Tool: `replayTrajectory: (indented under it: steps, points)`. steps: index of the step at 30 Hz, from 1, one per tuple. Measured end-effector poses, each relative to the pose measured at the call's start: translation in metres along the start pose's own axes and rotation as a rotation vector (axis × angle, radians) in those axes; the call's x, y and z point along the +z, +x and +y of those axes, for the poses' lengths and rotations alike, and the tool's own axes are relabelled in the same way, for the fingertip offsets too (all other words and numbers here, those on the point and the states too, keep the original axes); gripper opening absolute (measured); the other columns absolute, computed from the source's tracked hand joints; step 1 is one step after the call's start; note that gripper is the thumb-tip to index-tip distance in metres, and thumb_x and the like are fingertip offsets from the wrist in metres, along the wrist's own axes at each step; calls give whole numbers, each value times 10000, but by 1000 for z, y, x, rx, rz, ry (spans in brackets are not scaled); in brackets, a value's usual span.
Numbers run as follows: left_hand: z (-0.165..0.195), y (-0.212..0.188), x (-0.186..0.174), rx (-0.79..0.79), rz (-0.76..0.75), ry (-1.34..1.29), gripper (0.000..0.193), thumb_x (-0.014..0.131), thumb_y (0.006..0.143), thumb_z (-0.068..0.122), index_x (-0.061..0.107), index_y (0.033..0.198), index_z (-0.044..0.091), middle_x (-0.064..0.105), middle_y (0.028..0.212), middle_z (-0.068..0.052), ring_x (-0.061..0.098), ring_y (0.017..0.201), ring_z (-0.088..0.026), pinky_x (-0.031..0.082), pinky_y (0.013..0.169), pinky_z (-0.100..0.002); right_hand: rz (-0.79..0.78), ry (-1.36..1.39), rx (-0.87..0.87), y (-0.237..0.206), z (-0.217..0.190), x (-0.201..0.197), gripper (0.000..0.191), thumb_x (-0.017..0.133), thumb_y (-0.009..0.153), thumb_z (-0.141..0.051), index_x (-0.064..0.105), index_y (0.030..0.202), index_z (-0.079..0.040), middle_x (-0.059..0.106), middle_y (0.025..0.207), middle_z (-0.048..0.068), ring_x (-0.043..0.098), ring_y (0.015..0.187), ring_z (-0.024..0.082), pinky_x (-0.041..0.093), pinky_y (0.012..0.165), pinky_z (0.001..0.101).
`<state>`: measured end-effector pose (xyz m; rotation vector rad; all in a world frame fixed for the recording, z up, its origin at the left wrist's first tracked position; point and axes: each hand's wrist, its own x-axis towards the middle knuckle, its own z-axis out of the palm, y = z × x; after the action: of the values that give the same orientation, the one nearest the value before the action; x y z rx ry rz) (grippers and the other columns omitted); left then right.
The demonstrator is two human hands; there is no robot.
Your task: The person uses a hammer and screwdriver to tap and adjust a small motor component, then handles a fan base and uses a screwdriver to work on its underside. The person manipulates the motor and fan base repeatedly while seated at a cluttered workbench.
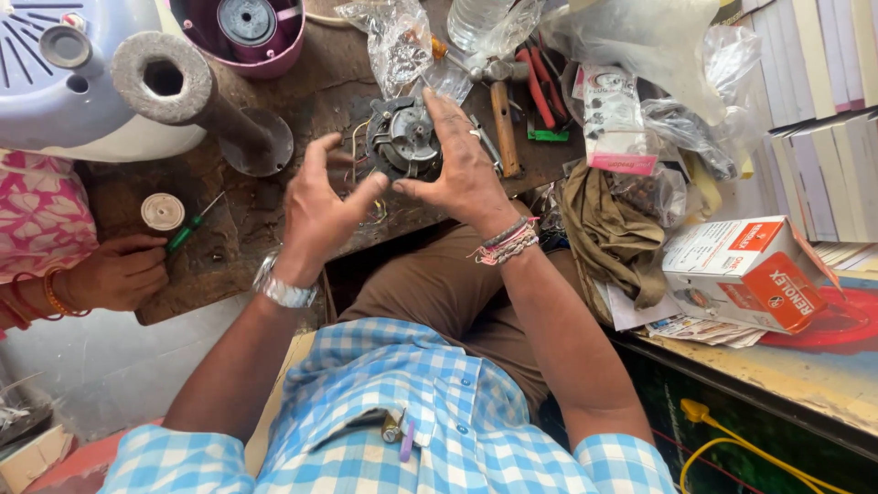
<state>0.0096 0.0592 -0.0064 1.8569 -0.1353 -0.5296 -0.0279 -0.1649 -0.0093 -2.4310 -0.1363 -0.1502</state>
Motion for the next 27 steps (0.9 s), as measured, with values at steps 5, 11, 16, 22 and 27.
replayTrajectory:
  steps: [5,11,16,22,27]
  points:
    - [16,12,7,920,164,559,1157,920,683,518,338,1550,19,430,1546,-202,388,1456,-401,323,1163,-577,-1,-11,1,2,-9,2,1170,948,729,-321,239,1623,-62,360,1639,216,323,1551,359,306,1279,422]
    - [7,48,42,964,132,498,1151,914,609,425,373,1544,25,479,1533,-188,426,1456,-380,333,1187,-552,-46,186,1,-2,10,-21,1060,894,810,-295,255,1596,18,338,1631,258,313,1534,374,277,1254,428]
    - [1,53,43,938,149,479,967,931,777,467,431,1510,85,532,1473,-152,495,1402,-357,398,1169,-484,262,270,399,3,56,-36,560,753,999,-299,568,1461,-41,640,1443,196,615,1339,351,481,1160,433]
    - [-3,57,45,973,194,289,1068,908,824,490,288,1563,30,567,1432,-142,516,1355,-352,396,1141,-494,175,-454,364,-5,80,-27,700,811,783,-227,517,1391,-43,646,1203,245,632,1060,453,498,922,513]
    - [-11,55,50,926,284,271,1019,908,888,382,261,1606,59,628,1408,-112,565,1346,-314,431,1163,-464,235,-544,443,2,80,-23,586,669,846,-91,551,1418,-141,657,1175,236,669,963,436,536,849,518]
